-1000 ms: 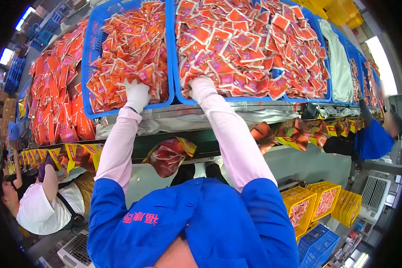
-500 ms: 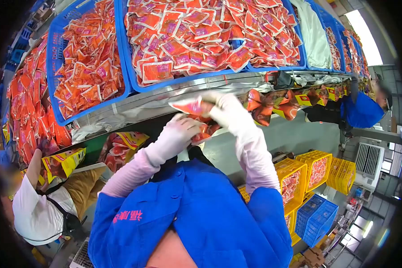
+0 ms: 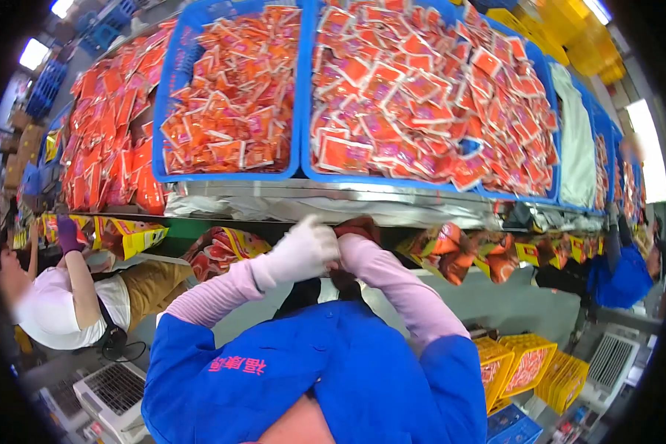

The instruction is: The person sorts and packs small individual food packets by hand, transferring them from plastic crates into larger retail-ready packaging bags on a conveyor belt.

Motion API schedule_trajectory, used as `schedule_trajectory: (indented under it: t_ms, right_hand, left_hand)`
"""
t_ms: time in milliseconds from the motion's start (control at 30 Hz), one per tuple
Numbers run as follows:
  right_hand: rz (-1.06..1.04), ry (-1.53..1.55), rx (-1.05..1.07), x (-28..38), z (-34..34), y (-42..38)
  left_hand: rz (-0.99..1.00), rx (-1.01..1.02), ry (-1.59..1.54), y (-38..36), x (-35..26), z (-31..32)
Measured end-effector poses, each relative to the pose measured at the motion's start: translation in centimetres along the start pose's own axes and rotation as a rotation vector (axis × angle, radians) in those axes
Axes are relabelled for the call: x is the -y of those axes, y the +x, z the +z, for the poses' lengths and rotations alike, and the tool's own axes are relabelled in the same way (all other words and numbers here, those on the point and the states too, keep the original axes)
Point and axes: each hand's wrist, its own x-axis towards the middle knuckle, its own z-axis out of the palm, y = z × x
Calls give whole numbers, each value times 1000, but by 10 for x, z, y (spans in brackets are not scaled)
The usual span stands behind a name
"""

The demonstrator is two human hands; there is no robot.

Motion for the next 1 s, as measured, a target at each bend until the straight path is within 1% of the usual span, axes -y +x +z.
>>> schedule_trajectory:
  t_ms: [33, 67, 100, 133, 167, 200, 233, 267, 300, 333, 367, 400, 433, 467, 500, 533, 567, 600, 633, 667, 700, 733, 767, 800, 833, 867, 900, 933, 967, 1000]
  right_hand:
    - [68, -34, 9, 39, -59, -9]
    - [145, -63, 14, 56, -99, -6]
    - [196, -64, -209, 47, -116, 5]
    - [259, -61, -433, 35, -132, 17]
    - [340, -138, -478, 20, -153, 33]
    - [302, -259, -640, -11, -151, 50]
    - [471, -326, -556, -23, -152, 66]
    - [622, -399, -382, -32, -150, 84]
    - [665, -421, -321, -38, -147, 97]
    - [603, -397, -508, -69, -123, 112]
    - [611, -356, -513, -65, -128, 109]
    - [620, -312, -509, -53, -135, 98]
    - [634, -256, -595, -33, -146, 80]
    - [513, -226, -717, -44, -141, 66]
    - [391, -258, -775, -57, -134, 59]
    - [272, -297, -843, -68, -134, 52]
    - [310, -116, -808, -60, -146, 41]
    - [354, 66, -767, -49, -155, 28]
    - [315, 553, -715, -59, -156, 17]
    - [341, 543, -728, -52, -164, -9]
    - [261, 715, -821, -29, -176, -42]
    - [169, 884, -907, -12, -179, -69]
    - [141, 877, -1012, -8, -173, -89]
    - [109, 871, -1114, -1, -166, -105]
    - [180, 908, -1139, 21, -163, -120]
    - [381, 546, -1027, 13, -150, -138]
    - [609, 364, -801, 46, -158, -151]
    - [379, 225, -775, 35, -137, -152]
    - [273, 67, -676, 30, -119, -153]
    - [205, -112, -506, 33, -110, -149]
  left_hand:
    - [-39, -90, 129, 2, 13, -32]
    - [-147, -247, 196, 2, 32, -59]
    - [-249, -428, 291, -6, 69, -78]
    - [-441, -500, 466, -15, 96, -97]
    - [-789, -283, 754, -24, 119, -110]
    - [-1113, -119, 770, -41, 158, -107]
    - [-1225, 32, 640, -51, 185, -100]
    - [-1334, 181, 510, -60, 209, -94]
    - [-1239, 153, 511, -77, 237, -88]
    - [-1146, 130, 512, -87, 253, -83]
    - [-1229, 108, 506, -72, 231, -92]
    - [-1205, 6, 466, -73, 215, -99]
    - [-1121, -86, 424, -79, 211, -98]
    - [-1036, -184, 384, -84, 207, -98]
    - [-1040, -161, 377, -84, 188, -99]
    - [-914, -269, 278, -69, 163, -103]
    - [-771, -382, 170, -45, 138, -105]
    - [-729, -434, -251, -20, 102, -104]
    - [-673, -472, -674, 1, 66, -94]
    - [-589, -412, -944, 12, 45, -74]
    - [-473, -312, -845, 31, 7, -67]
    - [-414, -218, -662, 42, -17, -52]
    - [-191, -223, -620, 54, -28, -28]
    - [-104, -179, -511, 62, -41, -5]
    - [-22, -190, -340, 73, -54, 10]
    - [-9, -112, -209, 79, -56, 33]
    - [-44, 57, -51, 75, -49, 55]
    - [-84, 228, 108, 73, -47, 62]
    - [-227, 339, 122, 64, -49, 63]
    - [-164, 271, 121, 52, -46, 60]
